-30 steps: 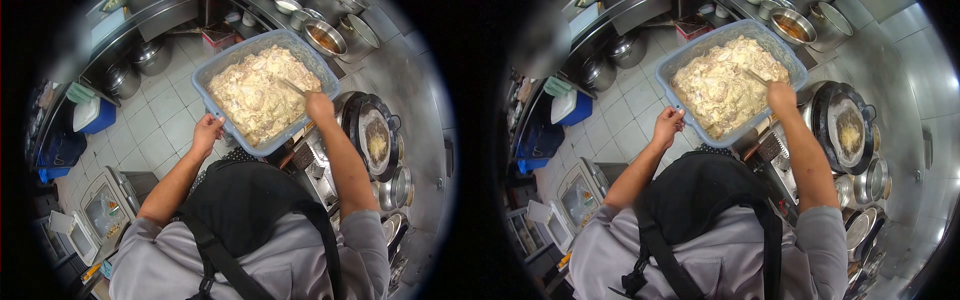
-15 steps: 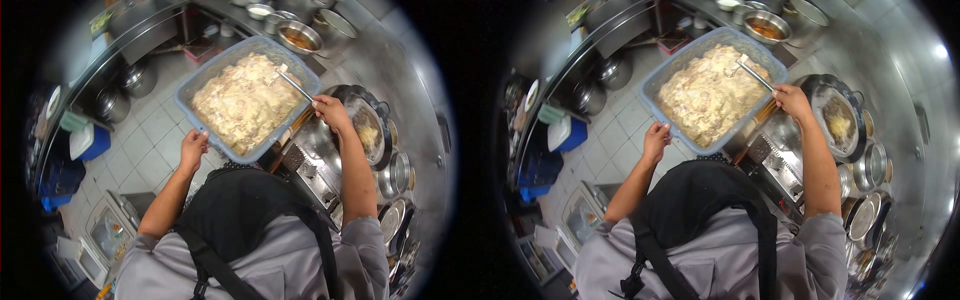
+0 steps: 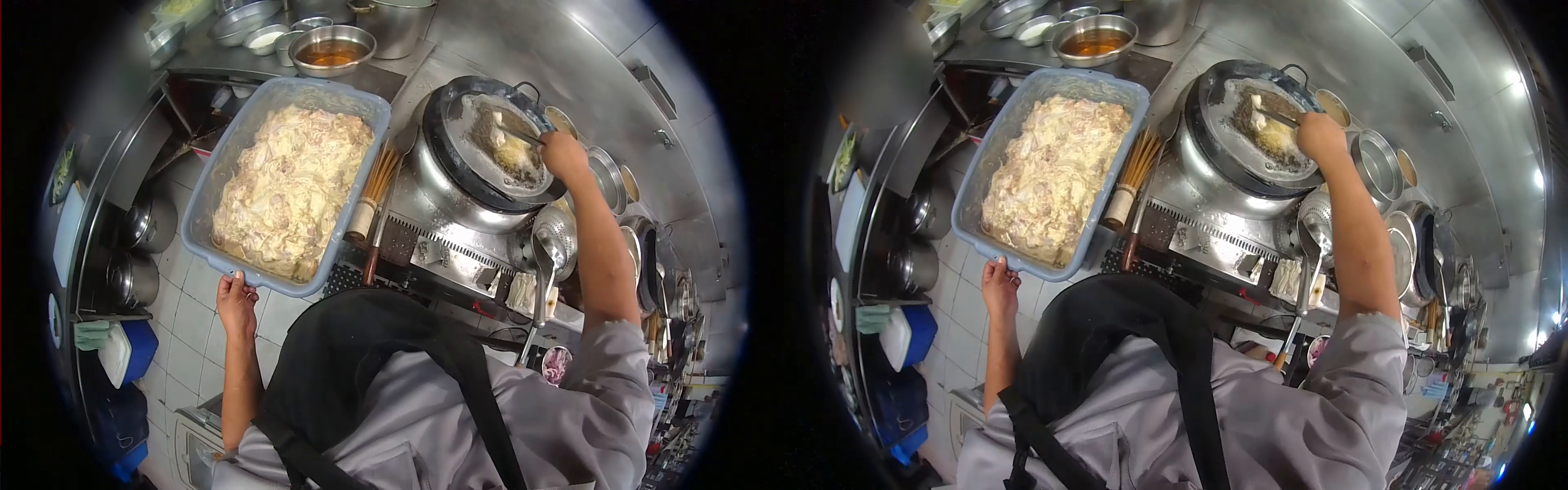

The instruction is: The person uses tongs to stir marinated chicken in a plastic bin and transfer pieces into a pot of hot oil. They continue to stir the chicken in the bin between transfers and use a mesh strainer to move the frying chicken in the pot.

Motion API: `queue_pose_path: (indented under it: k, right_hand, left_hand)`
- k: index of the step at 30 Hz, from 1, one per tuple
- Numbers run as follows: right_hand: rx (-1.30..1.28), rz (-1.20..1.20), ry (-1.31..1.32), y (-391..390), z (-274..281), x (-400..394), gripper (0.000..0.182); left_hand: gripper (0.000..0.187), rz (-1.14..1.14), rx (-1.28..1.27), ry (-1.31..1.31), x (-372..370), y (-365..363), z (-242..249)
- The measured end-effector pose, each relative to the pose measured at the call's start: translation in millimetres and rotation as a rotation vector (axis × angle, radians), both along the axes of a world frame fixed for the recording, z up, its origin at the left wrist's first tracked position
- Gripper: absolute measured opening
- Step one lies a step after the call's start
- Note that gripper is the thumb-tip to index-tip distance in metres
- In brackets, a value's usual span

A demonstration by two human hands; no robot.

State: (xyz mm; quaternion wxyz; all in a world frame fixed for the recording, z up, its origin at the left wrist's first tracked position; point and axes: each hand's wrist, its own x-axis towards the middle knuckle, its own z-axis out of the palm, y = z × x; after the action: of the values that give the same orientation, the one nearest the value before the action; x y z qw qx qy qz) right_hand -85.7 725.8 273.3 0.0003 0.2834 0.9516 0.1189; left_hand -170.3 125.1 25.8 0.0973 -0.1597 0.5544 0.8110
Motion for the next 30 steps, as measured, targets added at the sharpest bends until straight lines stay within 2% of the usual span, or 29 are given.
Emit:
queue_pose_path:
  k: [4, 6, 8, 10, 11, 12, 13, 15, 16, 19, 24, 26, 30]
  right_hand:
    - [-0.047, -0.061, -0.072, 51.6, -51.9, -25.6, 0.027]
    - [-0.052, -0.036, -0.092, 59.1, -47.4, -30.8, 0.029]
    - [0.012, 0.03, -0.171, 65.8, -20.1, -35.0, 0.029]
    - [-0.06, 0.057, 0.028, 47.2, 26.7, -28.1, 0.032]
    - [0.014, 0.185, 0.131, 59.1, 35.7, -27.0, 0.034]
    - [-0.064, 0.219, 0.21, 41.2, 61.0, -25.7, 0.035]
    - [-0.208, 0.149, 0.2, 17.4, 86.1, -30.8, 0.036]
    - [-0.27, 0.197, 0.245, -28.0, 116.4, -39.5, 0.036]
    - [-0.279, 0.224, 0.233, -45.5, 113.3, -49.0, 0.036]
    - [-0.358, 0.501, 0.249, -117.1, 92.5, -77.2, 0.036]
    - [-0.382, 0.843, -0.021, -232.1, -38.3, -138.3, 0.03]
    - [-0.391, 0.851, -0.163, -271.2, -70.3, -150.7, 0.026]
    - [-0.232, 0.861, -0.258, -337.4, -76.1, -148.6, 0.023]
  left_hand:
    - [0.017, 0.0, 0.018, 0.007, 0.3, -1.4, -0.3]
    - [0.019, 0.002, 0.011, -0.005, 0.0, -0.3, 2.5]
    - [0.02, 0.005, -0.039, -0.017, -0.3, 1.2, 4.0]
    - [0.022, -0.001, -0.084, 0.001, 2.0, 4.2, 7.9]
    - [0.018, 0.002, -0.072, -0.011, 3.1, 1.4, 4.6]
    - [0.014, 0.006, -0.063, -0.016, 1.6, -1.9, 2.4]
    - [0.014, 0.018, -0.069, -0.011, 3.0, -0.7, 7.3]
    - [0.014, 0.028, -0.06, 0.01, 3.7, 1.9, 5.8]
    - [0.014, 0.03, -0.047, 0.028, 3.8, 1.6, 0.8]
    - [0.015, 0.037, -0.038, 0.029, 3.1, 3.1, 1.9]
    - [0.014, 0.012, -0.052, 0.059, 1.1, -2.6, 0.4]
    - [0.014, -0.011, -0.058, 0.045, 0.6, -3.7, 3.8]
    - [0.012, -0.034, -0.037, 0.05, -0.6, -6.8, 1.7]
